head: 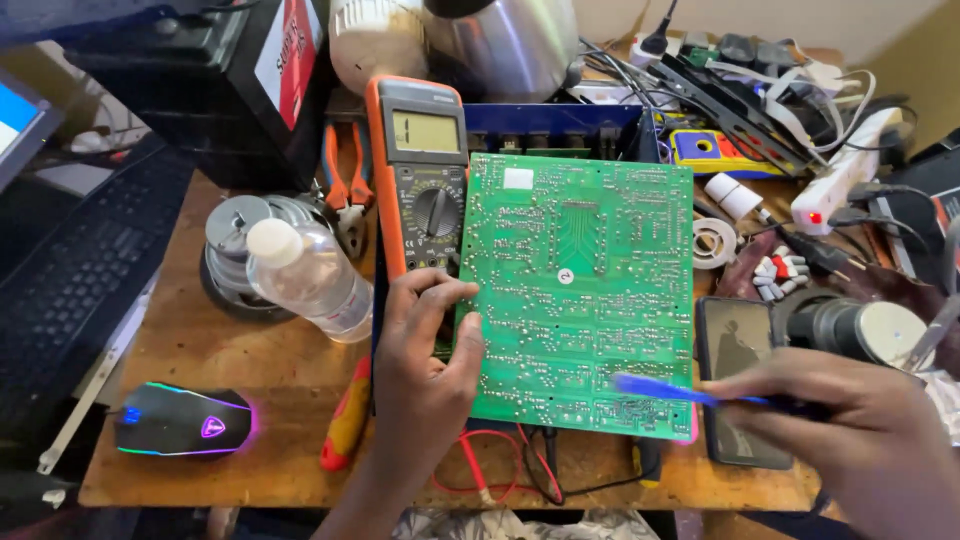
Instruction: Cleaning a printed circuit board with a brush and testing its components using a multimeter.
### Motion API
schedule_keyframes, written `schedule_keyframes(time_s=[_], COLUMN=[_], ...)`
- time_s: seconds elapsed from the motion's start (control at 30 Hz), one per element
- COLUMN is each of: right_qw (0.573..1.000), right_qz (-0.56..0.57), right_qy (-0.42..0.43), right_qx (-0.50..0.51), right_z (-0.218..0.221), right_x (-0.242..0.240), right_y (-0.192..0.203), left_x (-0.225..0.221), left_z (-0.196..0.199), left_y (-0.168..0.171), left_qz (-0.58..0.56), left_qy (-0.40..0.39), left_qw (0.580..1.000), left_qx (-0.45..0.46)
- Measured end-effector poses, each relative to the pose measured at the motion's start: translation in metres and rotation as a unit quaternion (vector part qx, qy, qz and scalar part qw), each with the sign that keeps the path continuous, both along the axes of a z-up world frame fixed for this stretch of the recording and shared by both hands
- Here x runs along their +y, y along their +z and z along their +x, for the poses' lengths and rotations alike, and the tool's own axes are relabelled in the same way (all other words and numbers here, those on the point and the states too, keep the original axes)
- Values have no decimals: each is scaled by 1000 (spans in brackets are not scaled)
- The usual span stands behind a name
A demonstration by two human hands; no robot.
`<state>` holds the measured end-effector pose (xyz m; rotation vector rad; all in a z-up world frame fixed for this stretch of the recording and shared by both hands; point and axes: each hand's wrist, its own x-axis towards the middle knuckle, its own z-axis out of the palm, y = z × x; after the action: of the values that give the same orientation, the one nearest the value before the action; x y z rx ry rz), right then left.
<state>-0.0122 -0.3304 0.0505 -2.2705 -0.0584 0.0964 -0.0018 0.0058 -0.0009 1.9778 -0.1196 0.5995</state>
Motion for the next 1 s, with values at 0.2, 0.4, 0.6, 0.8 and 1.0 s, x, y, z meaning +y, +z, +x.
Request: schedule_keyframes(time_s=[0.2,0.4,0.6,0.8,1.0], right_qw=[985,983,981,982,976], right_qz=[-28,-102,-99,-129,-151], right_qy=[150,117,155,133,156], right_qx=[-84,-98,-64,-38,12], right_z=[1,1,-14,-6,-4], right_x=[66,2,83,57,95], right_y=[2,-13,-2,4,-2], left_x=[2,1,1,3,4], left_z=[-1,-3,-2,-4,-4], left_y=[1,6,1,3,4], left_qz=[-76,-100,-113,-124,-126], left_qy=[19,14,8,-3,-8], left_qw=[997,995,993,992,991], left_qx=[14,13,31,38,41])
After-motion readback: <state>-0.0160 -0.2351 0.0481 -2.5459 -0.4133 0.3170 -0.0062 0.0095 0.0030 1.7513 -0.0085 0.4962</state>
